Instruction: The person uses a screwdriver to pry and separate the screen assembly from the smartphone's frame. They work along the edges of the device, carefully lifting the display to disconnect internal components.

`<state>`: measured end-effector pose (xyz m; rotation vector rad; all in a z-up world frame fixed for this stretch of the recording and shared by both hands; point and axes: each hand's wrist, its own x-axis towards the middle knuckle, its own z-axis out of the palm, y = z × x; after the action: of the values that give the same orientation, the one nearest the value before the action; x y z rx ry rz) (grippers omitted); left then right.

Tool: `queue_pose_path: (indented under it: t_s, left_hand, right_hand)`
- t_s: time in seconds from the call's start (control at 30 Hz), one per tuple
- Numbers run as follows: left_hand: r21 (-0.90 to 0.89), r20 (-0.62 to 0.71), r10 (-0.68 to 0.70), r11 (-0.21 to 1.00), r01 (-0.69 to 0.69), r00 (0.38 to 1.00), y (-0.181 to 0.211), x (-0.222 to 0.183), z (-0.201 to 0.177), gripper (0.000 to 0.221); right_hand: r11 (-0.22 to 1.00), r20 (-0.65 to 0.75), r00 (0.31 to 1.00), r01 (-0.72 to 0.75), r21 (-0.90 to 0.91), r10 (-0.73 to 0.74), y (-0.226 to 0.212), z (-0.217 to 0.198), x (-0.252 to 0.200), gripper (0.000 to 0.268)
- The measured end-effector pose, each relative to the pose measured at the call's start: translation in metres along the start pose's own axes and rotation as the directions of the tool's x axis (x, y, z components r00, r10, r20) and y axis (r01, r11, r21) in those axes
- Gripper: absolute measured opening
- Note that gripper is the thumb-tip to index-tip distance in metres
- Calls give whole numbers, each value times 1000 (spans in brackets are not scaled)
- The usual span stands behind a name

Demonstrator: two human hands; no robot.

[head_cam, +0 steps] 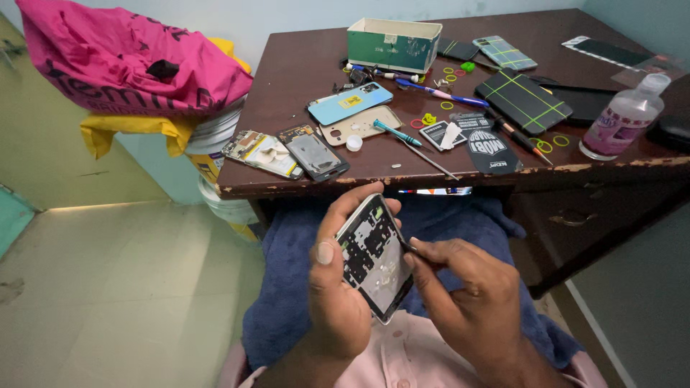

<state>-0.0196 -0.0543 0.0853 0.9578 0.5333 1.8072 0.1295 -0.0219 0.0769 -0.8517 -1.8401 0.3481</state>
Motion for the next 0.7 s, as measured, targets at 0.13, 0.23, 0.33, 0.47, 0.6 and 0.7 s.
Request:
queue_pose_path:
  t_s: [0.13, 0.23, 0.33, 0.47, 0.6, 0.7]
  left_hand:
    - [-9, 4, -24, 1000, 24, 1000, 0, 0, 1, 89]
    - [56, 21, -27, 998, 25, 999, 1, -2, 1, 91]
    - [44, 18, -36, 998, 35, 999, 0, -2, 2, 91]
    - [119, 34, -39, 992, 35, 999, 2, -3, 3, 92]
    - [331, 78, 15, 943, -40, 997, 2, -4, 3, 91]
    - [386, 92, 29, 920, -63, 995, 2, -4, 3, 90]
  right_hand:
    - [997, 9, 997, -78, 15, 78, 1, 0, 0, 16]
    - [990, -8, 991, -134, 37, 134, 1, 0, 0, 16]
    - [993, -19, 992, -121, 5, 121, 0, 0, -1, 16]
    - [990, 2, 991, -134, -40, 134, -1, 0, -2, 14]
    - [993, -24, 996, -90, -77, 89, -3, 1, -3, 14]
    - [997, -34, 998, -51, -65, 49, -6, 2, -2, 13]
